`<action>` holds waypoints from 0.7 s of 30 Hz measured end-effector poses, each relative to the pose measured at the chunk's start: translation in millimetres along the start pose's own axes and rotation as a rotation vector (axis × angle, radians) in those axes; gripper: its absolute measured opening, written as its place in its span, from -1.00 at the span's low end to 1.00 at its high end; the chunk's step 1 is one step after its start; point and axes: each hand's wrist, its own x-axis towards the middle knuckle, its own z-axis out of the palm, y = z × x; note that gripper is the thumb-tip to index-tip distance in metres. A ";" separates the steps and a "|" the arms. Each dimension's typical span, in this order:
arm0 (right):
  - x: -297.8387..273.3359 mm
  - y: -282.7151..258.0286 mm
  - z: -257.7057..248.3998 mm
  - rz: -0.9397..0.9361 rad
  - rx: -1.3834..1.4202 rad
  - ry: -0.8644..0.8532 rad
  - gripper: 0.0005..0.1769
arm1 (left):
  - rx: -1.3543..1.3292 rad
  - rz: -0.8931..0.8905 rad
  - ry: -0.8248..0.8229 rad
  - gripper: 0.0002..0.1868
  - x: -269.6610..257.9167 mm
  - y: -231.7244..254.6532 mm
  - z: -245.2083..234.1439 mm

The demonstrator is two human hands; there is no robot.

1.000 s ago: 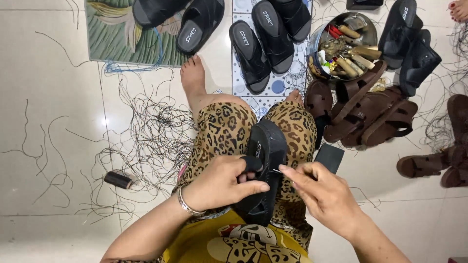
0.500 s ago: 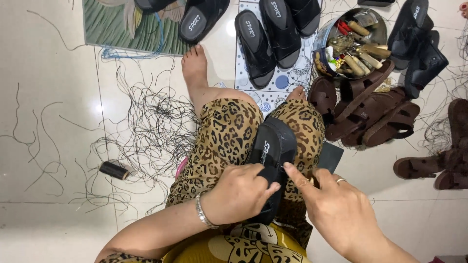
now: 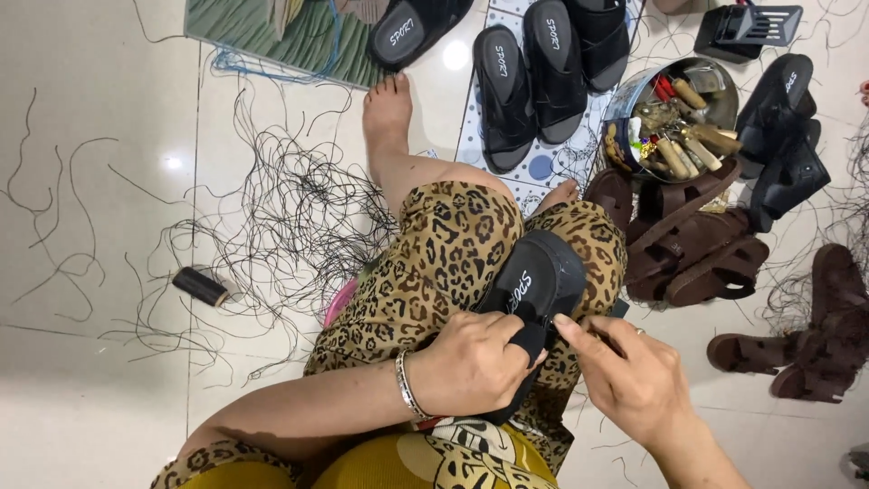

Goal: Hand-sewing the straps and soles of black sandals using a needle and thread while sitting on the floor.

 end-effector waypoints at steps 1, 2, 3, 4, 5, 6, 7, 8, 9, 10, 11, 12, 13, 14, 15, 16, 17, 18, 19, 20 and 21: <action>0.7 0.3 0.0 -0.007 -0.002 0.003 -0.54 | -0.010 0.008 -0.001 -0.65 -0.3 -0.2 1.0; 2.7 1.1 0.2 -0.015 -0.008 0.009 -0.55 | -0.018 0.020 -0.002 -0.67 0.5 -1.7 1.3; 4.3 1.7 -0.1 -0.015 -0.011 0.011 -0.55 | -0.017 0.023 -0.001 -0.67 1.4 -2.1 1.1; 5.6 2.0 -0.4 -0.021 -0.006 -0.005 -0.59 | -0.001 0.033 0.008 -0.66 1.5 -1.7 1.0; 6.7 2.0 -0.4 -0.027 -0.001 -0.020 -0.62 | 0.016 0.043 0.017 -0.66 1.3 -1.4 0.9; 10.5 0.4 -1.4 -0.029 0.001 -0.022 -0.62 | 0.016 0.040 0.018 -0.66 1.3 -0.8 0.8; 14.2 -1.4 -2.5 -0.048 -0.020 -0.021 -0.66 | 0.031 0.043 0.018 -0.71 1.2 -0.1 0.7; 18.3 -2.9 -3.5 -0.068 -0.042 -0.018 -0.70 | 0.047 0.048 0.019 -0.76 1.7 0.0 0.3; 26.0 -10.5 -5.4 -0.069 -0.042 -0.018 -0.70 | 0.048 0.048 0.020 -0.76 1.7 -0.6 0.3; 33.0 -17.9 -7.7 -0.064 -0.200 -0.036 -0.91 | 0.046 0.054 0.027 -0.74 2.1 -1.2 1.0; 40.0 -25.4 -10.2 -0.058 -0.357 -0.054 -0.78 | 0.044 0.060 0.033 -0.72 2.5 -1.5 1.5; 37.2 -24.9 -10.6 -0.055 -0.360 -0.054 -0.78 | 0.042 0.063 0.033 -0.72 2.3 -1.5 -0.4; 34.9 -25.1 -11.5 -0.050 -0.333 -0.082 -0.87 | 0.027 0.040 0.008 -0.67 2.1 -1.2 -3.0; 36.6 -21.8 -12.3 -0.055 -0.310 -0.104 -0.86 | 0.020 0.021 -0.008 -0.59 4.9 -3.4 -6.3; 32.9 -21.0 -12.2 -0.062 -0.317 -0.097 -0.86 | 0.027 0.027 0.000 -0.59 7.0 -11.4 -14.7; 28.4 -20.2 -11.7 -0.002 -0.269 -0.114 -0.75 | -0.089 -0.096 -0.192 -0.57 8.2 -18.8 -22.6; 24.2 -18.9 -10.7 0.058 -0.220 -0.131 -0.64 | -0.207 -0.213 -0.386 -0.50 9.3 -26.8 -30.4; 23.0 -17.7 -10.2 0.055 -0.223 -0.129 -0.64 | -0.205 -0.210 -0.383 -0.50 14.3 -27.5 -45.4; 21.8 -16.1 -9.3 0.056 -0.193 -0.118 -0.60 | -0.740 -0.340 -0.351 -0.70 19.2 -28.6 -60.0; 19.1 -14.6 -9.2 0.058 -0.161 -0.110 -0.56 | -1.279 -0.464 -0.301 -0.85 23.7 -28.4 -73.6; 21.9 -15.5 -9.9 0.057 -0.163 -0.111 -0.56 | -1.280 -0.463 -0.299 -0.85 22.8 -33.3 -67.5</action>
